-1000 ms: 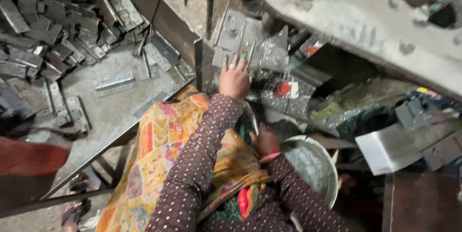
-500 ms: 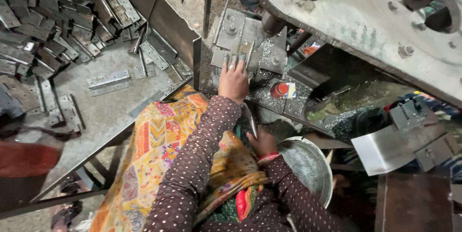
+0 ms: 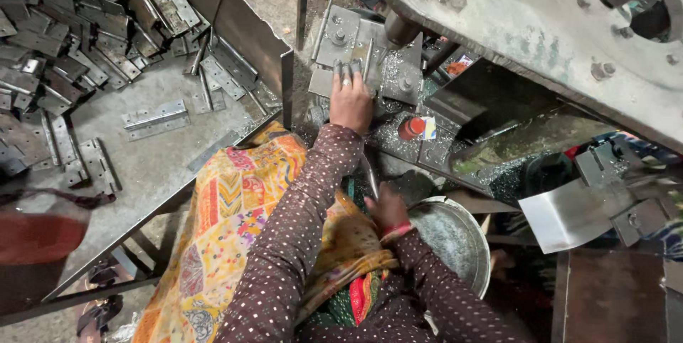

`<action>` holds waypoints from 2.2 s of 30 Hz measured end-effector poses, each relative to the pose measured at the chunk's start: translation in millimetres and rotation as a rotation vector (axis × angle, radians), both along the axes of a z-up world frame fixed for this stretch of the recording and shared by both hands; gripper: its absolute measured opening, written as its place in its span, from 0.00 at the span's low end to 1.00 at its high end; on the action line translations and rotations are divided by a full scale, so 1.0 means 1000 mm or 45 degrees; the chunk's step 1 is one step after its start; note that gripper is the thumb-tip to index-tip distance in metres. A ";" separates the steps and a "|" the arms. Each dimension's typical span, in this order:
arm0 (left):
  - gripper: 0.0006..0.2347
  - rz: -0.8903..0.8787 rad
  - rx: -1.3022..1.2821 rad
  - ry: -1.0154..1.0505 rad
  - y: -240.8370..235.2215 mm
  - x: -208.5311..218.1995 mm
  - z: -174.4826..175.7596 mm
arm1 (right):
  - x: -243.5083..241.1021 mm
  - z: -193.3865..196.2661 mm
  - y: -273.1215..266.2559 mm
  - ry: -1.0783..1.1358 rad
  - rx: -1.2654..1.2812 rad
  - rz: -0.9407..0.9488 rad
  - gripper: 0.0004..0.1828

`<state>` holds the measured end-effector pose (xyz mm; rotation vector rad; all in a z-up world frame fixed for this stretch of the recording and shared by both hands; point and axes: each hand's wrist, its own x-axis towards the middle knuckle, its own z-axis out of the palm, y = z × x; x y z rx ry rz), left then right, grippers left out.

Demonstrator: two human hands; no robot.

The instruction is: The person positions metal hinge components under a power press by hand and operates the machine to punch holes.

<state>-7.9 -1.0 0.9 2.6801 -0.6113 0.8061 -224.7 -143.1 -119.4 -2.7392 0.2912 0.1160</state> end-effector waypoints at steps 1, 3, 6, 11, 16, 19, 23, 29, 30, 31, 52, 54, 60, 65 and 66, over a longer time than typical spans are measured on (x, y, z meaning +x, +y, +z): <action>0.14 -0.053 -0.010 0.068 0.001 0.001 0.002 | -0.008 -0.011 0.002 -0.077 0.029 -0.001 0.31; 0.14 -0.135 -0.027 0.229 0.009 -0.004 0.004 | -0.012 -0.020 0.000 -0.123 0.082 0.039 0.32; 0.15 -0.092 -0.013 0.053 0.016 -0.016 0.009 | -0.005 -0.009 -0.003 -0.037 0.064 0.046 0.35; 0.13 -0.089 -0.056 0.020 0.016 -0.008 0.009 | 0.037 0.051 -0.015 0.279 -0.171 0.070 0.39; 0.11 -0.157 -0.138 0.206 -0.005 0.018 -0.005 | 0.039 0.041 -0.016 0.228 -0.151 0.052 0.39; 0.11 -0.113 -0.148 0.032 -0.008 0.019 -0.007 | -0.009 0.006 0.008 0.010 0.017 -0.067 0.32; 0.12 -0.114 -0.126 -0.013 0.006 0.008 -0.011 | -0.010 0.000 0.005 -0.026 0.087 -0.025 0.31; 0.10 -0.120 0.046 0.073 0.004 0.024 0.000 | 0.047 0.084 -0.008 0.266 -0.117 0.110 0.36; 0.10 -0.119 0.000 0.070 0.002 0.032 -0.001 | 0.048 0.090 -0.008 0.252 -0.118 0.117 0.37; 0.10 -0.145 -0.022 0.148 0.000 0.038 -0.003 | 0.049 0.092 -0.008 0.239 -0.119 0.123 0.37; 0.17 0.237 -0.439 0.042 0.154 -0.055 -0.035 | 0.031 0.115 -0.009 0.148 -0.234 0.112 0.34; 0.12 0.665 -0.584 0.470 0.210 -0.044 -0.058 | 0.030 0.128 0.002 0.224 -0.155 0.084 0.35; 0.17 1.285 -0.445 0.458 0.362 -0.053 -0.125 | 0.035 0.125 0.000 0.241 -0.267 0.069 0.36; 0.18 1.559 -0.200 0.202 0.422 -0.072 -0.171 | 0.038 0.110 -0.015 0.132 -0.242 0.143 0.38; 0.15 1.602 -0.204 0.254 0.428 -0.074 -0.179 | 0.039 0.108 -0.017 0.135 -0.274 0.155 0.38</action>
